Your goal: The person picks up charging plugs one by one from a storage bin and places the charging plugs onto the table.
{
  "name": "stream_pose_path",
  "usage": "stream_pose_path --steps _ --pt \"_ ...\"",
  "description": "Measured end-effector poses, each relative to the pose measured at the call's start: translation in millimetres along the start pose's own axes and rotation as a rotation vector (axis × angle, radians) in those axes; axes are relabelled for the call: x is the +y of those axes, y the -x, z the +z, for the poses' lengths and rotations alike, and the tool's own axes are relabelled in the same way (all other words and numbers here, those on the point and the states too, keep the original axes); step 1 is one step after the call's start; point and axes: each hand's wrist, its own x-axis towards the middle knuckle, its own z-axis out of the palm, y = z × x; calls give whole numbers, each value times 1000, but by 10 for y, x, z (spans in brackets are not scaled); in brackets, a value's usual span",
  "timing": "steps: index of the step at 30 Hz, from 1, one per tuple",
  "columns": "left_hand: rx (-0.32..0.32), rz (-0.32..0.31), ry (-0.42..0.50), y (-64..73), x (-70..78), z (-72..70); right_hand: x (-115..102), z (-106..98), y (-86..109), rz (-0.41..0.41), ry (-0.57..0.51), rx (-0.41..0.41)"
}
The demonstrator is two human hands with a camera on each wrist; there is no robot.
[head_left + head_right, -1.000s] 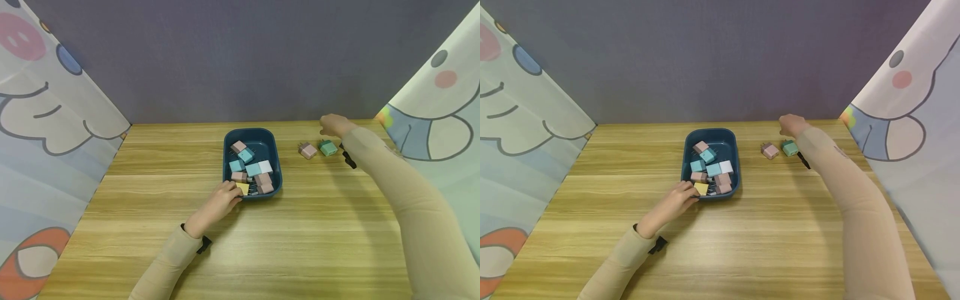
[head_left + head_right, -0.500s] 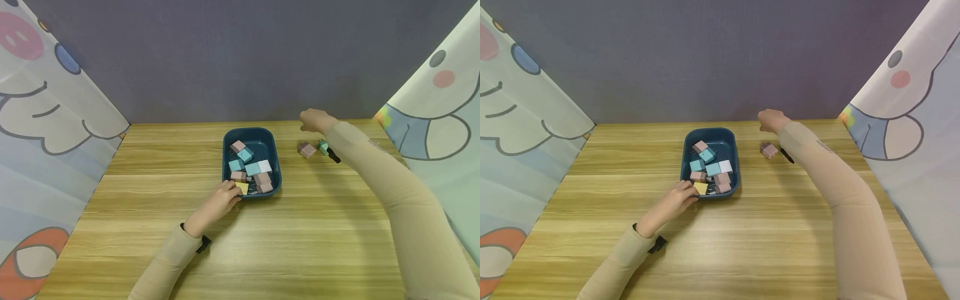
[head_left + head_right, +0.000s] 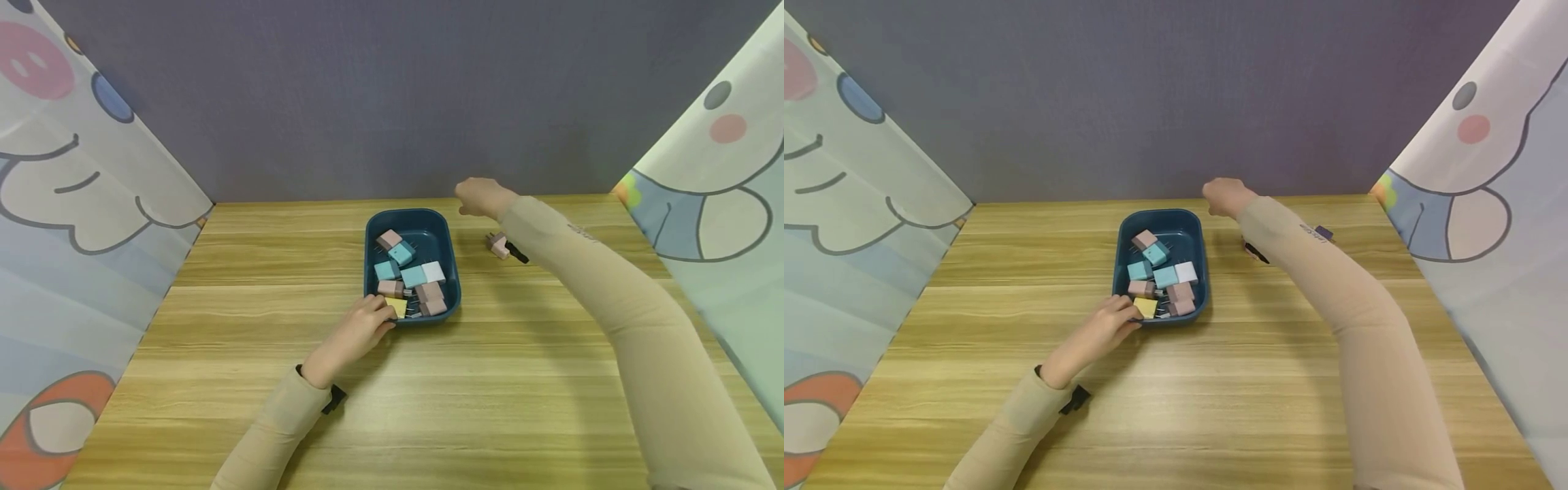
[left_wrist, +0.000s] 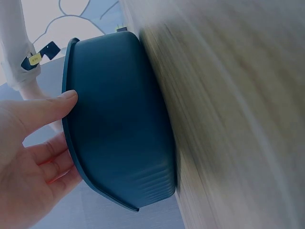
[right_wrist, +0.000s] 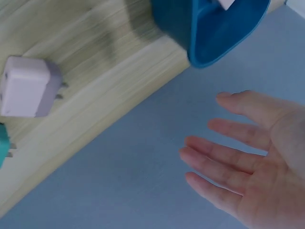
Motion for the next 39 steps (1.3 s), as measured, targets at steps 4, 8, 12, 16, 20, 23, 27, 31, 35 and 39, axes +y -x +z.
stream_pose_path --steps 4,8,12,16,20,23,27,31,35,39 --pt "6 3 4 -3 2 0 -154 -3 -45 -27 18 13" --pt "16 6 4 -3 -6 9 -316 -18 -92 -50 29 19" --pt "23 5 4 -1 -10 12 -465 -41 -129 -68 25 30" --pt "17 0 -2 4 -11 12 -586 -60 -179 -79 15 38" --pt "8 -1 -9 5 -13 16 -678 -74 -254 -76 5 28" --pt "7 1 -9 3 -13 18 -730 -74 -323 -68 -15 18" --pt "5 0 -6 2 -11 15 -783 -59 -416 -59 -60 2" --pt "14 5 0 1 -12 16 -843 -35 -489 -50 -127 -7" --pt "25 6 -2 -1 -15 24 -901 3 -556 -34 -161 -15" --pt "25 12 -5 -5 -15 31 -931 51 -622 -10 -171 -24"
